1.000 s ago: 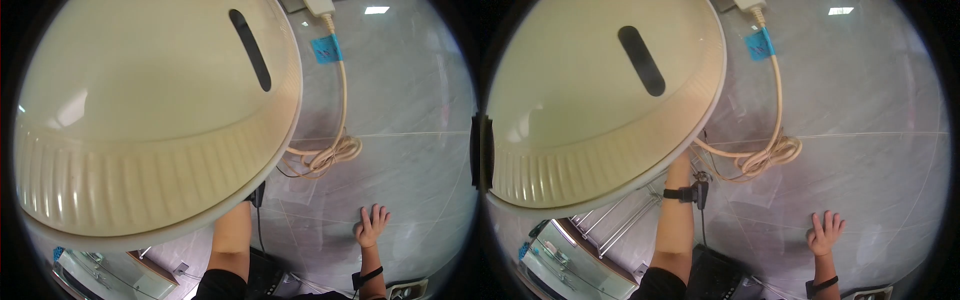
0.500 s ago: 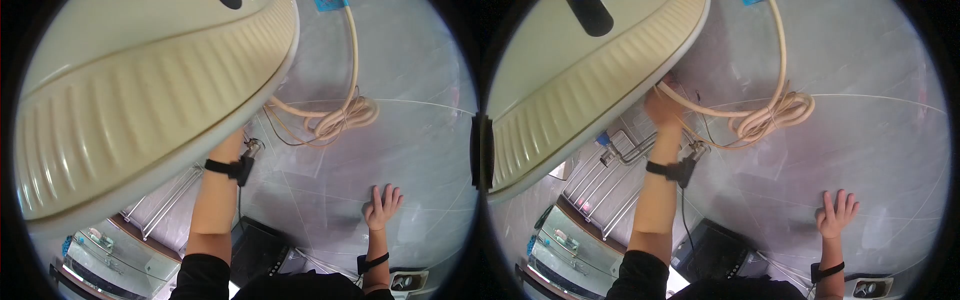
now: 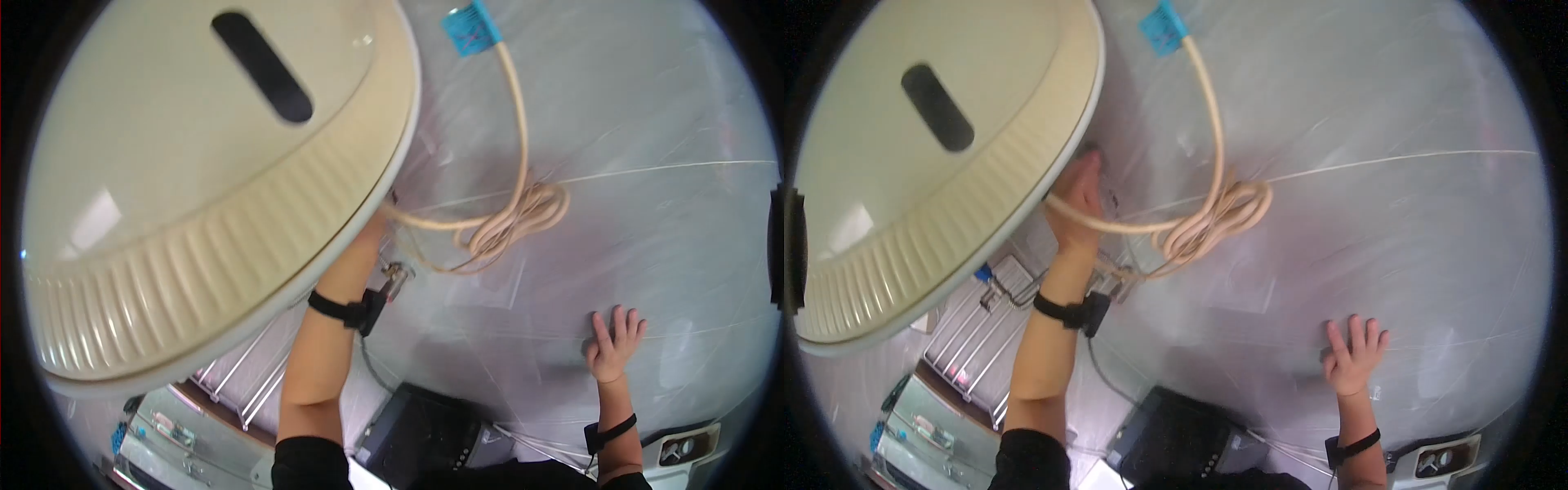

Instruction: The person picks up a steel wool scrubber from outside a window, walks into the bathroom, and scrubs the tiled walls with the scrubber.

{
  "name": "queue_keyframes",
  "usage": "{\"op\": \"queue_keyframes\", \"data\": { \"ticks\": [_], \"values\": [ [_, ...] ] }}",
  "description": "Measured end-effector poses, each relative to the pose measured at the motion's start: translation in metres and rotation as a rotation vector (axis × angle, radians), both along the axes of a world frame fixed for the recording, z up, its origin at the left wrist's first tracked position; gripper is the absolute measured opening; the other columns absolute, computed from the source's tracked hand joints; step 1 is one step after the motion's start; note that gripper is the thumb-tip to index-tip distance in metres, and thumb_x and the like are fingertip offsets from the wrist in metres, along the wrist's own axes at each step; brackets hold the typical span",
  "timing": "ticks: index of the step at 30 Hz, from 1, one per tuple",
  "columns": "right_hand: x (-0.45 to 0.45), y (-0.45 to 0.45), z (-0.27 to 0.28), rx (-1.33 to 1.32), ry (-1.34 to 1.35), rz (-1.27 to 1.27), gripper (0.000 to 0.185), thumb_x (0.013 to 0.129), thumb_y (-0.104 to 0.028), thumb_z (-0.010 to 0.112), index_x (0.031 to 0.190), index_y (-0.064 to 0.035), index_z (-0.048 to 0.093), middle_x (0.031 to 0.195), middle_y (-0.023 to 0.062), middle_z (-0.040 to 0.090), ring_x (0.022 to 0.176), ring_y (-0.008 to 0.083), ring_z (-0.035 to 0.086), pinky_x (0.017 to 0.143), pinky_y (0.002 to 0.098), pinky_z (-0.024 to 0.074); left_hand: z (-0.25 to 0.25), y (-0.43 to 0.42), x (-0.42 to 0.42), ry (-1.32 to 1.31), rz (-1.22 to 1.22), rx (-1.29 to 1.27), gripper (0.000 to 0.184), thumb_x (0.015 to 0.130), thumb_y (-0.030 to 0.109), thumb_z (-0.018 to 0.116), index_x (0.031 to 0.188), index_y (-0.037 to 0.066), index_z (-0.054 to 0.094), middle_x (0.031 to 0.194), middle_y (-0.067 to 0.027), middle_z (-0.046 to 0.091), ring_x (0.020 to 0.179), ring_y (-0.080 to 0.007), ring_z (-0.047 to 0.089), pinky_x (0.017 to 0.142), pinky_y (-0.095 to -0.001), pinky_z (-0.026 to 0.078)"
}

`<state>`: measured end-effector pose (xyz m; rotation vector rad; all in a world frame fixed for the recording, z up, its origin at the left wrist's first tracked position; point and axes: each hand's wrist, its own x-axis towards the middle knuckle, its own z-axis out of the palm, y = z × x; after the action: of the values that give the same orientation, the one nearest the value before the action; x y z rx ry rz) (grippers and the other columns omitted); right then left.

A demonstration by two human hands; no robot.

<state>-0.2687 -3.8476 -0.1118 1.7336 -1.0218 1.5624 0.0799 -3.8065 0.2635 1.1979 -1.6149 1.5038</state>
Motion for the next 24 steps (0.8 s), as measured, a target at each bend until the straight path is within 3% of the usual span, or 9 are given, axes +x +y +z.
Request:
{"op": "queue_keyframes", "data": {
  "ticks": [1, 3, 7, 9, 12, 16, 17, 20, 24],
  "values": [
    [0.0, 0.0, -0.001, 0.002, -0.003, 0.0, 0.055, 0.076, -0.009, 0.053, 0.127, -0.0233, 0.065, 0.149, 0.012, 0.044, 0.145, 0.036, 0.027, 0.118, 0.0537, 0.009, -0.003, 0.0, -0.009, -0.125, -0.078, 0.059, 0.024, 0.089, 0.007, 0.057, 0.109, 0.007, 0.07, 0.111, -0.0144, 0.068, 0.106, -0.031, 0.064, 0.093, -0.0384, 0.05],
    [-0.001, 0.002, -0.002, -0.004, -0.005, 0.007, 0.054, 0.075, -0.009, 0.053, 0.126, -0.0236, 0.066, 0.149, 0.0114, 0.044, 0.145, 0.0357, 0.028, 0.118, 0.054, 0.0091, 0.009, -0.003, -0.018, -0.07, -0.084, 0.063, 0.026, 0.089, 0.006, 0.057, 0.112, 0.005, 0.069, 0.113, -0.0153, 0.067, 0.107, -0.0318, 0.063, 0.096, -0.0387, 0.049],
    [0.0, 0.005, 0.0, 0.002, -0.038, 0.008, 0.052, 0.075, -0.009, 0.055, 0.123, -0.0251, 0.068, 0.148, 0.009, 0.046, 0.142, 0.0352, 0.032, 0.117, 0.0542, 0.0116, 0.029, 0.002, -0.045, -0.149, 0.267, -0.174, 0.034, 0.089, 0.004, 0.055, 0.121, 0.004, 0.065, 0.121, -0.0155, 0.065, 0.11, -0.0329, 0.062, 0.098, -0.0397, 0.048],
    [0.004, 0.007, 0.003, -0.001, -0.034, 0.01, 0.052, 0.075, -0.009, 0.055, 0.123, -0.0253, 0.068, 0.147, 0.0084, 0.046, 0.141, 0.0353, 0.033, 0.117, 0.0542, 0.013, 0.025, -0.007, -0.037, 0.07, 0.114, -0.19, 0.039, 0.089, 0.001, 0.053, 0.127, 0.005, 0.062, 0.129, -0.0177, 0.06, 0.113, -0.0328, 0.061, 0.098, -0.0403, 0.047],
    [0.003, 0.007, 0.005, 0.003, -0.022, 0.03, 0.052, 0.074, -0.01, 0.056, 0.122, -0.0252, 0.069, 0.146, 0.0079, 0.047, 0.141, 0.0356, 0.034, 0.117, 0.0544, 0.0145, 0.0, 0.002, -0.043, -0.201, 0.015, -0.01, 0.043, 0.09, 0.0, 0.051, 0.132, 0.006, 0.058, 0.133, -0.0183, 0.058, 0.115, -0.0334, 0.06, 0.097, -0.0413, 0.048],
    [0.008, 0.002, -0.011, 0.003, -0.045, 0.038, 0.051, 0.073, -0.011, 0.057, 0.121, -0.0255, 0.069, 0.145, 0.0081, 0.048, 0.141, 0.0359, 0.034, 0.116, 0.0553, 0.0147, 0.039, -0.004, -0.047, -0.188, -0.012, -0.071, 0.045, 0.094, 0.003, 0.046, 0.138, 0.007, 0.052, 0.134, -0.018, 0.056, 0.117, -0.0349, 0.058, 0.098, -0.041, 0.046],
    [0.008, 0.002, -0.007, -0.014, -0.054, 0.025, 0.051, 0.073, -0.011, 0.057, 0.121, -0.0257, 0.069, 0.145, 0.0082, 0.048, 0.141, 0.036, 0.034, 0.116, 0.0555, 0.0147, 0.049, 0.002, -0.072, 0.078, 0.131, -0.001, 0.044, 0.095, 0.004, 0.043, 0.139, 0.004, 0.05, 0.136, -0.0208, 0.054, 0.12, -0.0366, 0.056, 0.1, -0.0416, 0.044],
    [0.01, 0.001, -0.007, -0.029, -0.059, -0.005, 0.051, 0.073, -0.012, 0.057, 0.12, -0.0262, 0.069, 0.145, 0.0089, 0.048, 0.141, 0.0361, 0.034, 0.116, 0.0561, 0.0148, 0.05, -0.007, -0.074, 0.039, -0.016, -0.08, 0.044, 0.095, 0.004, 0.042, 0.138, 0.002, 0.05, 0.139, -0.0229, 0.051, 0.121, -0.0394, 0.055, 0.1, -0.0427, 0.044],
    [0.006, 0.004, -0.001, -0.022, -0.04, -0.007, 0.051, 0.073, -0.011, 0.057, 0.12, -0.0264, 0.069, 0.142, 0.0093, 0.05, 0.139, 0.0365, 0.036, 0.116, 0.0557, 0.0151, 0.026, -0.001, -0.063, -0.274, 0.02, 0.049, 0.046, 0.096, 0.004, 0.041, 0.142, 0.003, 0.046, 0.14, -0.0231, 0.049, 0.126, -0.0404, 0.05, 0.105, -0.0416, 0.04]
  ]
}}
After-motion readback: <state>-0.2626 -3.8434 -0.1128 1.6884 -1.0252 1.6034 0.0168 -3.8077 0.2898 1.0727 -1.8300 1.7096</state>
